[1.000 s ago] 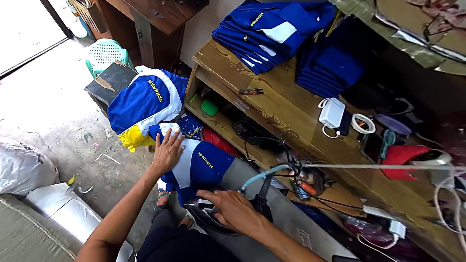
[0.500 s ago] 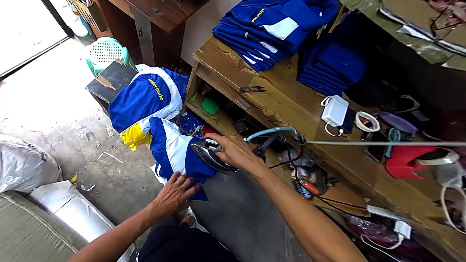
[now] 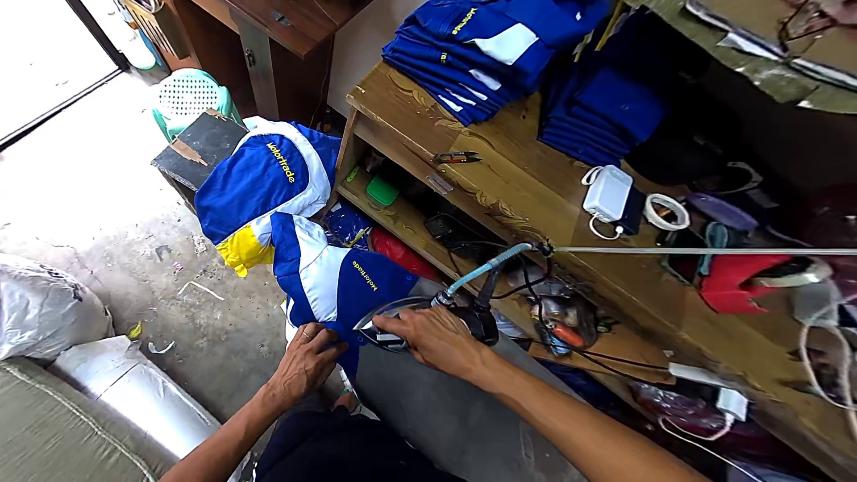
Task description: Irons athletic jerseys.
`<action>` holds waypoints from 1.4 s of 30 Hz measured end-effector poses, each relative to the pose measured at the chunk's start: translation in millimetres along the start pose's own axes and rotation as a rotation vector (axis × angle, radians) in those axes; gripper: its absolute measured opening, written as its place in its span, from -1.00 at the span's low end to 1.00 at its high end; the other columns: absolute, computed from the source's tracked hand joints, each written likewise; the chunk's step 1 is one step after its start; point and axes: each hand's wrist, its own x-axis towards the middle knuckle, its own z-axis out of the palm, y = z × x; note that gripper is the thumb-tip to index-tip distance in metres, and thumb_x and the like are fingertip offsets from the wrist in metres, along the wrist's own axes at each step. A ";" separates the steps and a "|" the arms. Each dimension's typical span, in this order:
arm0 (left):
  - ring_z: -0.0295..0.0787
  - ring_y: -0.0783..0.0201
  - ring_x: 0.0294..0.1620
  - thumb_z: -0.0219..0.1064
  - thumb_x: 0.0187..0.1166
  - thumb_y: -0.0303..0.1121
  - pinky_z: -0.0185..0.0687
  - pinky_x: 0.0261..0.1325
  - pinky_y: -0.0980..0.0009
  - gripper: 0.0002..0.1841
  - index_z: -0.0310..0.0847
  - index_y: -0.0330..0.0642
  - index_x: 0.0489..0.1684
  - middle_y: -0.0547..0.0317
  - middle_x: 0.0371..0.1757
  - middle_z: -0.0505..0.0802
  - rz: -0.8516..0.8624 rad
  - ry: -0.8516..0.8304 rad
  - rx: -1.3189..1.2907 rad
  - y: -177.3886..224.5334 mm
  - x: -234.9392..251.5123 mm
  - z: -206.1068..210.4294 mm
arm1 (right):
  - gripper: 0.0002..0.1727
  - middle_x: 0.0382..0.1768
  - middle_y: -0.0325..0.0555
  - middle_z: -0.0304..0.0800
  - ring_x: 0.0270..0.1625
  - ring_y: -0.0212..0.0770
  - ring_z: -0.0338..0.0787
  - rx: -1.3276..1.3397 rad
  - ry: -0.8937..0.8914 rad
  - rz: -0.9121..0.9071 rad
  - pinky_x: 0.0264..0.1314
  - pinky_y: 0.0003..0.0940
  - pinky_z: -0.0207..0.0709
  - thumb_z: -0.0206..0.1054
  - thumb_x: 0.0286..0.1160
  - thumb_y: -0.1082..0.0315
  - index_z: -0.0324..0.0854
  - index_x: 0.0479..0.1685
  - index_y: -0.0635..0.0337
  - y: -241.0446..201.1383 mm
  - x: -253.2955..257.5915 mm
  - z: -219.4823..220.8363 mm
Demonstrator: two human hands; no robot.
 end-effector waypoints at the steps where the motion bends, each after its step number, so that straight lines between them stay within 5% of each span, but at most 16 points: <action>1: 0.70 0.11 0.21 0.18 0.66 -0.26 0.58 0.34 0.15 -0.71 0.82 0.14 0.14 0.18 0.07 0.84 -0.002 -0.001 -0.009 0.8 0.6 1.8 | -0.29 -0.31 0.15 0.76 -0.34 0.23 0.80 0.014 0.004 0.021 -0.36 0.16 0.57 0.35 0.40 0.43 0.47 0.64 -0.29 0.7 -10.2 7.2; 5: 0.70 0.08 0.20 0.16 0.63 -0.27 0.59 0.30 0.13 -0.70 0.83 0.10 0.12 0.14 0.06 0.84 -0.020 0.009 -0.006 5.4 2.9 4.6 | -0.21 -0.24 0.14 0.82 -0.32 0.24 0.83 0.126 0.042 0.200 -0.36 0.22 0.61 0.48 0.24 0.40 0.50 0.62 -0.33 10.9 -62.4 43.7; 12: 0.70 0.10 0.17 0.16 0.65 -0.32 0.60 0.30 0.19 -0.71 0.80 0.06 0.13 0.13 0.03 0.82 -0.026 0.027 -0.004 22.9 16.9 9.2 | -0.30 -0.09 0.08 0.94 -0.22 0.27 0.92 0.277 0.389 0.596 -0.29 0.37 0.68 0.54 0.12 0.42 0.68 0.46 -0.14 18.3 -178.8 124.9; 15: 0.70 0.12 0.16 0.16 0.65 -0.33 0.60 0.31 0.22 -0.71 0.81 0.05 0.12 0.13 0.01 0.82 -0.031 0.049 -0.002 29.3 25.4 11.2 | -0.25 0.00 0.16 0.90 -0.10 0.32 0.90 0.280 0.384 0.719 -0.15 0.40 0.67 0.60 0.22 -0.08 0.62 0.54 -0.16 19.2 -204.6 128.3; 17: 0.71 0.12 0.16 0.17 0.65 -0.32 0.59 0.32 0.22 -0.71 0.82 0.04 0.12 0.13 0.01 0.83 -0.037 0.054 0.003 33.0 30.2 10.6 | -0.07 0.11 0.24 0.81 0.08 0.34 0.81 0.178 0.483 0.684 0.03 0.36 0.62 0.41 0.19 -0.43 0.62 0.56 -0.04 23.0 -199.0 118.8; 18: 0.70 0.13 0.16 0.17 0.65 -0.32 0.59 0.32 0.23 -0.71 0.82 0.03 0.12 0.12 0.02 0.83 -0.038 0.054 0.004 34.4 32.4 9.9 | -0.09 0.19 0.23 0.77 0.18 0.30 0.77 0.189 0.559 0.650 0.15 0.31 0.62 0.32 0.30 -0.45 0.63 0.54 0.02 24.8 -184.5 110.9; 23: 0.72 0.12 0.13 0.16 0.64 -0.34 0.63 0.28 0.24 -0.70 0.82 -0.02 0.12 0.10 -0.01 0.84 -0.043 0.080 -0.004 42.1 45.4 9.1 | -0.38 0.45 0.08 0.70 0.44 -0.14 0.74 1.021 0.573 0.459 0.52 -0.16 0.60 0.03 0.82 -0.03 0.50 0.60 0.26 26.5 -40.2 100.7; 28: 0.75 0.10 0.09 0.19 0.63 -0.37 0.67 0.23 0.23 -0.71 0.84 -0.09 0.10 0.04 -0.01 0.85 -0.071 0.116 -0.027 53.0 65.4 16.9 | -0.37 0.12 -0.10 0.82 0.18 -0.35 0.81 1.658 0.439 0.283 0.29 -0.29 0.71 -0.16 0.87 -0.07 0.54 0.37 0.31 6.2 42.3 82.5; 31: 0.78 0.05 0.08 0.19 0.61 -0.41 0.71 0.20 0.20 -0.72 0.84 -0.13 0.08 0.00 -0.01 0.86 -0.069 0.058 -0.053 50.8 72.6 27.3 | -0.48 -0.18 -0.10 0.86 -0.14 -0.28 0.84 1.704 0.552 0.536 -0.06 -0.27 0.74 0.03 0.85 -0.03 0.66 0.12 0.28 29.2 55.6 70.8; 33: 0.78 0.04 0.08 0.20 0.61 -0.43 0.71 0.20 0.20 -0.73 0.84 -0.14 0.06 -0.01 -0.03 0.86 -0.062 0.022 -0.062 48.0 72.9 37.7 | -0.71 -0.27 -0.04 0.85 -0.31 -0.21 0.85 1.816 0.740 0.639 -0.26 -0.28 0.77 0.24 0.77 0.20 0.61 0.05 0.30 50.3 65.0 73.1; 35: 0.78 0.02 0.08 0.21 0.61 -0.45 0.72 0.19 0.21 -0.74 0.83 -0.15 0.05 -0.02 -0.04 0.85 -0.059 -0.005 -0.063 46.2 74.0 45.6 | -0.89 -0.35 0.00 0.86 -0.37 -0.18 0.85 1.801 0.924 0.685 -0.32 -0.27 0.79 0.39 0.55 0.49 0.64 -0.09 0.37 66.1 70.3 82.5; 37: 0.79 0.00 0.08 0.22 0.62 -0.43 0.74 0.17 0.20 -0.75 0.83 -0.17 0.03 -0.03 -0.05 0.85 -0.051 -0.048 -0.050 45.8 77.6 46.8 | -0.90 -0.41 -0.03 0.85 -0.41 -0.20 0.85 1.682 1.014 0.733 -0.35 -0.28 0.79 0.45 0.43 0.56 0.65 -0.19 0.38 72.4 67.1 91.5; 42: 0.79 -0.05 0.22 0.34 0.64 0.00 0.67 0.35 0.05 -0.57 0.78 -0.19 0.16 -0.10 0.08 0.86 -0.090 -0.378 -0.126 55.3 89.4 20.6 | -0.68 -0.28 0.03 0.89 -0.37 -0.15 0.91 1.219 0.719 0.787 -0.23 -0.19 0.86 0.44 0.51 0.39 0.63 0.15 0.39 60.7 27.7 100.6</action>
